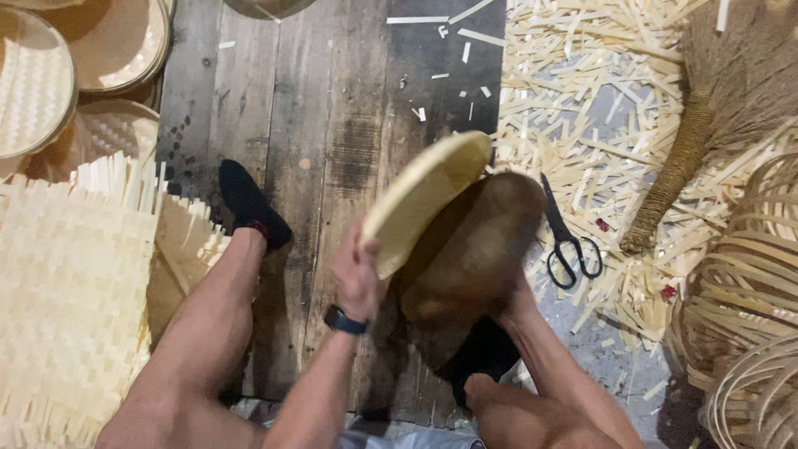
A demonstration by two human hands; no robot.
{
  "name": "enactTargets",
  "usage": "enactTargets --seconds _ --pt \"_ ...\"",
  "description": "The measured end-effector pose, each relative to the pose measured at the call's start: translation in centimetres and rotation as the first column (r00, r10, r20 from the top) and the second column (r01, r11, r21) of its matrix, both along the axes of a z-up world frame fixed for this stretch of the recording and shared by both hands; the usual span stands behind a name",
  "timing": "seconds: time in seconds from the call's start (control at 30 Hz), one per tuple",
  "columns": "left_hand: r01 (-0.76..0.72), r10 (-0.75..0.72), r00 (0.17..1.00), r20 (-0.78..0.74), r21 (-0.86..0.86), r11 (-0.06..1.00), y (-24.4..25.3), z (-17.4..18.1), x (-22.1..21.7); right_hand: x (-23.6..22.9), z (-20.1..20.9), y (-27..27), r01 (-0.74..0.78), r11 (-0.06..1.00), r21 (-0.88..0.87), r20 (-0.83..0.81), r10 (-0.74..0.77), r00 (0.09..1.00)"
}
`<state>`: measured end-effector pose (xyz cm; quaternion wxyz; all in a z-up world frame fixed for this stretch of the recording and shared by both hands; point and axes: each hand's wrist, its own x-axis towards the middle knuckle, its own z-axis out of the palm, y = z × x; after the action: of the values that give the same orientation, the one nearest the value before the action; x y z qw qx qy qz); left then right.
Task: The person constructs a bamboo tray by placing a woven mat into a circular frame, trimming the excess woven material using shears, and securing the edges.
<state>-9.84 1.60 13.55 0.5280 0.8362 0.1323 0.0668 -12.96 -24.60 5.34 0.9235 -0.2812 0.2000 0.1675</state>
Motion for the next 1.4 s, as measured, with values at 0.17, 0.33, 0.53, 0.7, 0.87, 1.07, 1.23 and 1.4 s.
enactTargets --seconds 0.17,0.33,0.53,0.7,0.87,1.07,1.23,1.4 --pt "-0.127 0.13 0.992 -0.003 0.195 0.973 7.8 -0.5 8.2 -3.6 -0.1 -4.2 0.046 0.982 0.183 -0.037 -0.04 0.999" --pt "-0.12 0.141 0.985 -0.104 0.186 0.975 15.6 4.1 13.4 -2.4 -0.7 -1.2 -0.003 0.971 0.24 -0.045 0.014 0.999" --pt "-0.114 0.146 0.904 -0.403 0.102 0.988 17.4 0.4 15.3 -3.0 -1.4 1.1 -0.075 0.991 0.114 -0.09 0.086 0.992" --pt "0.052 -0.008 0.885 -0.465 0.081 0.995 16.5 -12.4 16.2 -7.2 -7.0 0.6 -0.109 0.988 -0.11 -0.148 0.092 0.985" --pt "0.048 -0.103 0.849 -0.518 -0.119 0.992 12.8 -18.1 16.6 -9.2 -7.4 -0.6 -0.405 0.398 -0.823 -0.333 0.238 0.912" --pt "0.198 -0.163 0.854 -0.495 0.019 0.98 6.3 -11.5 17.7 -11.0 -5.9 0.3 0.184 0.055 -0.981 0.192 0.315 0.93" --pt "0.625 -0.553 0.78 -0.293 0.338 0.703 -3.6 -5.7 7.5 -10.4 -6.2 0.5 0.005 0.062 -0.998 0.02 0.24 0.971" --pt "0.686 -0.84 0.54 -0.056 0.608 0.4 -8.2 -7.1 -3.7 -10.7 -6.8 0.8 0.072 0.023 -0.997 0.075 0.265 0.961"
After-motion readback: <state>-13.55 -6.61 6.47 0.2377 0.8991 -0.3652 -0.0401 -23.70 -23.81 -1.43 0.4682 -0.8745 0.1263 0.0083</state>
